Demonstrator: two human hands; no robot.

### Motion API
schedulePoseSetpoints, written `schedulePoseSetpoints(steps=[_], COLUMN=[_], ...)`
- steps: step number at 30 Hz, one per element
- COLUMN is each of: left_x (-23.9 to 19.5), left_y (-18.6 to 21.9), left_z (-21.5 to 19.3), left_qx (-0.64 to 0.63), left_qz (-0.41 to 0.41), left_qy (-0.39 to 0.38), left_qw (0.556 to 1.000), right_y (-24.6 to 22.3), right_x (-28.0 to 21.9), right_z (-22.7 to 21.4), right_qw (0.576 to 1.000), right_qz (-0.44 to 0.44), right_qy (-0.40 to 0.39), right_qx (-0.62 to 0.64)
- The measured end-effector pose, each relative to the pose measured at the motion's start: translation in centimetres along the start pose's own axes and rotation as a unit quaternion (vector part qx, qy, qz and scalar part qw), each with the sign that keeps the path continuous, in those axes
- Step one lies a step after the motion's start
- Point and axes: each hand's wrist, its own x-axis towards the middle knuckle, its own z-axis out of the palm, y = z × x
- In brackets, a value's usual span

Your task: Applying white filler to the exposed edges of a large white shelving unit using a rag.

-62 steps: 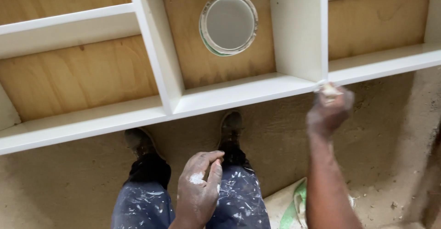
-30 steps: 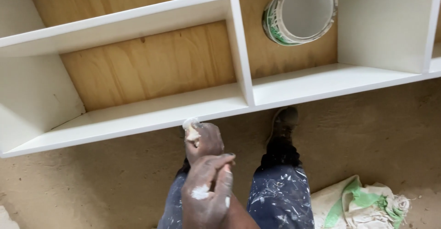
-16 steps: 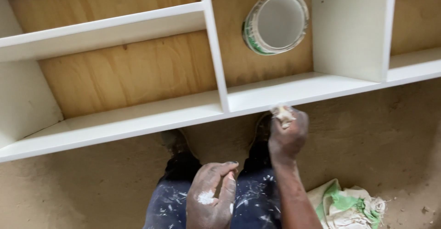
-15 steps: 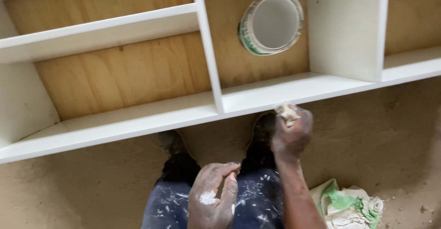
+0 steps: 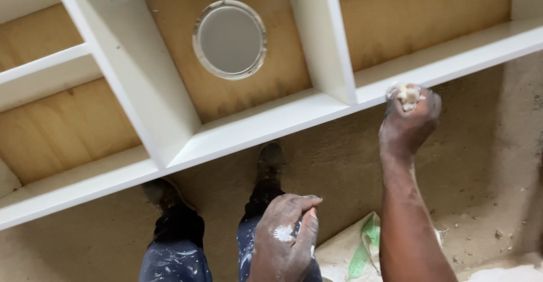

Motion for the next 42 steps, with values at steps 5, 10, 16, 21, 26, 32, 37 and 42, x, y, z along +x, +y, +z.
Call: schedulePoseSetpoints(steps=[5,10,16,21,26,32,37,42], left_x=[1.4,2.2,2.4,2.3,1.7,0.6,0.8,1.6], left_y=[2.1,2.4,1.7,1.9,2.1,0.5,0.2,0.3], left_z=[3.3,3.5,3.1,2.5,1.8,1.3,0.3,-0.3], left_qx=[0.005,0.028,0.045,0.037,0.028,0.029,0.024,-0.012], left_qz=[-0.011,-0.036,-0.046,-0.048,-0.075,-0.063,-0.058,-0.049], left_qy=[-0.053,-0.055,-0.016,0.013,0.018,0.012,0.033,0.063], left_qw=[0.999,0.997,0.998,0.998,0.997,0.998,0.998,0.997], right_y=[-3.3,-12.8,-14.5,-7.7,-1.7,-9.1,-6.5,-6.0], right_x=[9.4,13.4,14.3,9.5,0.1,-3.8,-5.7,-2.4], right_z=[-3.0,-2.4,-4.9,-8.4,-6.4,-5.2,-4.0,-1.8], right_qw=[0.913,0.732,0.681,0.818,0.769,0.698,0.914,0.969], right_qz=[0.057,0.051,0.11,0.268,0.517,0.55,0.276,0.104], right_qy=[-0.404,-0.663,-0.71,-0.509,-0.174,-0.368,-0.181,-0.226], right_qx=[0.009,-0.145,-0.142,-0.002,0.334,0.272,0.234,0.001])
